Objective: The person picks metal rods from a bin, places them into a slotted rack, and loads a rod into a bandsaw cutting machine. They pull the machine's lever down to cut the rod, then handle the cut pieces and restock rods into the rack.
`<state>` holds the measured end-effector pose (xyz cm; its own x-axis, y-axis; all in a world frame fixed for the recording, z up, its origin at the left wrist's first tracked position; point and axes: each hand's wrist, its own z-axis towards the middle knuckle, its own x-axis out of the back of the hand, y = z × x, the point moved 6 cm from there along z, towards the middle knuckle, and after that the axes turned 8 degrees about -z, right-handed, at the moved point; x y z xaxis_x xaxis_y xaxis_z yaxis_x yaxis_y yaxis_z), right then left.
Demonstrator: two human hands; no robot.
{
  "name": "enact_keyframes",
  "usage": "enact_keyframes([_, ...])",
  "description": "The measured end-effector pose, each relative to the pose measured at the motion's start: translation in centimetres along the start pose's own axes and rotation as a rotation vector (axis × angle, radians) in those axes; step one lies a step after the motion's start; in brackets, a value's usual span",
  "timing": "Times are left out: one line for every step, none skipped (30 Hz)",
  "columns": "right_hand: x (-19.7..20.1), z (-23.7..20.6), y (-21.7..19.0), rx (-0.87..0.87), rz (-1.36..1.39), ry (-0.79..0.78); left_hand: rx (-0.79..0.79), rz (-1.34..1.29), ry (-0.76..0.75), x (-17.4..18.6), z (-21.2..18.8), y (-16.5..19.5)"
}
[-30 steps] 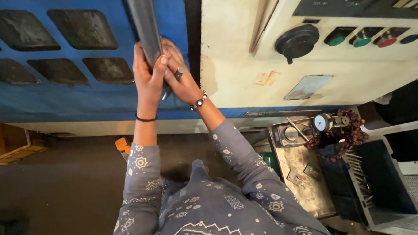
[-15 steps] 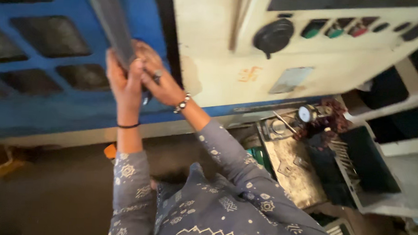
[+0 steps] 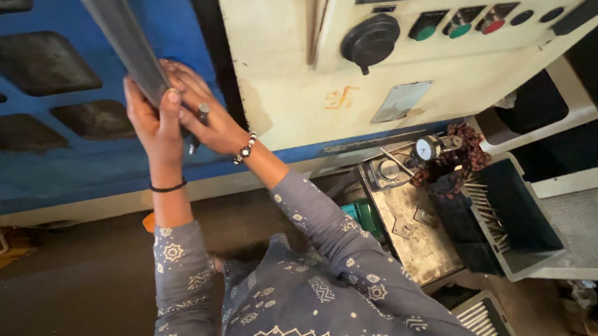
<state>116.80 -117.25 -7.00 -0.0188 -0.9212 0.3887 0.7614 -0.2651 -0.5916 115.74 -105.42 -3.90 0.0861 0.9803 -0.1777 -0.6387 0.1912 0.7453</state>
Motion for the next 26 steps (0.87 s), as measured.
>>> enact_keyframes([0.09, 0.02, -0.08, 0.000, 0.001, 0.005, 0.002, -0.006, -0.002, 0.04, 0.14, -0.01])
enact_keyframes([0.09, 0.14, -0.16, 0.001, 0.002, 0.011, 0.004, -0.012, -0.003, -0.06, 0.25, -0.09])
enact_keyframes([0.02, 0.27, -0.23, -0.001, 0.009, 0.010, 0.006, -0.020, -0.005, -0.09, 0.34, -0.12])
enact_keyframes([0.01, 0.31, -0.27, -0.004, 0.014, 0.010, 0.006, -0.034, -0.009, -0.05, 0.34, -0.08])
enact_keyframes([0.07, 0.27, -0.27, -0.011, 0.016, 0.011, 0.008, -0.050, -0.015, -0.16, 0.25, -0.08])
enact_keyframes([0.04, 0.28, -0.32, -0.005, 0.019, 0.014, 0.013, -0.068, -0.022, -0.22, 0.15, -0.09])
enact_keyframes([0.02, 0.27, -0.33, -0.001, 0.021, 0.016, 0.012, -0.043, -0.015, -0.14, 0.11, -0.05])
enact_keyframes([0.05, 0.26, -0.34, 0.005, 0.021, 0.018, 0.010, -0.019, -0.007, -0.04, 0.15, 0.01])
enact_keyframes([0.06, 0.25, -0.32, 0.006, 0.014, 0.017, 0.007, 0.003, 0.001, -0.02, 0.21, 0.04])
enact_keyframes([0.06, 0.20, -0.34, 0.006, 0.006, 0.016, 0.006, 0.007, -0.003, -0.09, 0.20, 0.10])
enact_keyframes([0.09, 0.15, -0.37, 0.008, -0.001, 0.015, 0.004, 0.012, -0.008, -0.11, 0.16, 0.23])
enact_keyframes([0.12, 0.10, -0.38, 0.003, -0.001, 0.012, 0.002, 0.018, -0.014, -0.14, 0.17, 0.35])
enact_keyframes([0.07, 0.07, -0.41, -0.002, 0.000, 0.010, 0.004, 0.027, -0.010, -0.14, 0.22, 0.42])
enact_keyframes([0.00, 0.05, -0.41, -0.006, 0.002, 0.008, 0.006, 0.038, -0.005, -0.13, 0.22, 0.47])
enact_keyframes([-0.07, 0.10, -0.37, -0.012, 0.002, 0.010, 0.009, 0.049, 0.000, -0.13, 0.23, 0.50])
enact_keyframes([-0.20, 0.15, -0.35, -0.017, 0.003, 0.011, 0.002, 0.030, -0.008, -0.18, 0.19, 0.59])
enact_keyframes([-0.27, 0.15, -0.32, -0.022, 0.004, 0.012, -0.005, 0.010, -0.016, -0.22, 0.15, 0.66])
enact_keyframes([-0.31, 0.12, -0.30, -0.024, 0.006, 0.012, -0.012, -0.009, -0.024, -0.27, 0.12, 0.72])
enact_keyframes([-0.35, 0.09, -0.28, -0.026, 0.007, 0.011, -0.013, 0.016, -0.019, -0.21, 0.13, 0.72])
enact_keyframes([-0.39, 0.08, -0.26, -0.027, 0.008, 0.010, -0.013, 0.041, -0.014, -0.13, 0.15, 0.71])
enact_keyframes([-0.42, 0.09, -0.28, -0.022, 0.009, 0.012, -0.014, 0.067, -0.009, -0.06, 0.15, 0.69])
enact_keyframes([-0.48, 0.13, -0.31, -0.017, 0.010, 0.015, -0.011, 0.068, -0.007, 0.01, 0.12, 0.66])
enact_keyframes([-0.51, 0.15, -0.34, -0.011, 0.011, 0.017, -0.008, 0.069, -0.004, 0.10, 0.09, 0.63])
enact_keyframes([-0.52, 0.14, -0.34, -0.015, 0.014, 0.017, -0.005, 0.070, -0.001, 0.16, 0.06, 0.58])
enact_keyframes([-0.54, 0.11, -0.35, -0.018, 0.017, 0.017, -0.006, 0.073, -0.004, 0.19, 0.05, 0.54])
enact_keyframes([-0.55, 0.07, -0.36, -0.021, 0.020, 0.017, -0.007, 0.077, -0.006, 0.22, 0.06, 0.50])
